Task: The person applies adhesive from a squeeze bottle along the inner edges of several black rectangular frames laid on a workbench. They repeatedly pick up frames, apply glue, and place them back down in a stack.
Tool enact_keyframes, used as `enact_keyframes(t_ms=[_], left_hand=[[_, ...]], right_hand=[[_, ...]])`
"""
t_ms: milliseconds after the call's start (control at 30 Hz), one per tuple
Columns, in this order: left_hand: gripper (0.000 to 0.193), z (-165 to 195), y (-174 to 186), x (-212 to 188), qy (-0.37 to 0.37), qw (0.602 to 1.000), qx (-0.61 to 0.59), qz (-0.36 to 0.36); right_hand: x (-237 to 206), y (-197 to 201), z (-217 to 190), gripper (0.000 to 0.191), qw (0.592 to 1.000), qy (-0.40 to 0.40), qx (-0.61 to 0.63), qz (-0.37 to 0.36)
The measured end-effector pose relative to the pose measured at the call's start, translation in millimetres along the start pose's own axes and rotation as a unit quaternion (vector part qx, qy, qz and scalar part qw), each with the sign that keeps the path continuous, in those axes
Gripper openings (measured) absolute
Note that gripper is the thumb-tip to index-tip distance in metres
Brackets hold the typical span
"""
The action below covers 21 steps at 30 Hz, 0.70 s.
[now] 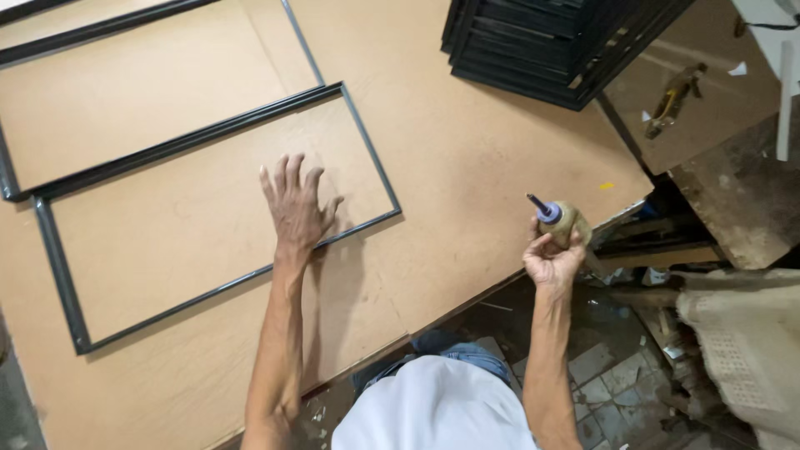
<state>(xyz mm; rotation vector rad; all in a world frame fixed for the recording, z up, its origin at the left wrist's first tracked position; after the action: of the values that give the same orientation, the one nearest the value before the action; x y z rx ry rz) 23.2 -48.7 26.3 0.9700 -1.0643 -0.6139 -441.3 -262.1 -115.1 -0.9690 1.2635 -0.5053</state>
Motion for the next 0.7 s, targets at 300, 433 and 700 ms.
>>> enact_keyframes(t_ms=[300,433,700], left_hand=[[0.032,193.9,-32.1,287.3,-0.36,0.887,0.245,0.153],[0.038,243.6,-26.4,364.3,-0.379,0.807,0.36,0.274],[0.008,253.4,-56.6,404.0,-0.461,0.771,0.418,0.131]], right_hand=[[-56.5,1.3,-85.5,0.078,0.986,0.066,0.154,-0.023],[-112.6,16.4,-154.8,0.07,0.964,0.226,0.136,-0.02],[-167.0,64.7,-232.2,0.071,0.933,0.319,0.161,-0.028]])
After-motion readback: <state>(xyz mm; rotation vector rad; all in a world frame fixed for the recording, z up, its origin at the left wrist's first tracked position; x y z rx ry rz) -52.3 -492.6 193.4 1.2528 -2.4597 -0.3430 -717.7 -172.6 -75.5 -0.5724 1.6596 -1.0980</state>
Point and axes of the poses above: each hand's wrist, its own x-axis towards the middle knuckle, its own y-axis out of the back of the hand, z = x × y, the point moved 6 cm from there along x, towards the middle knuckle, and after that the axes turned 11 degrees about x, right-handed, at the moved point
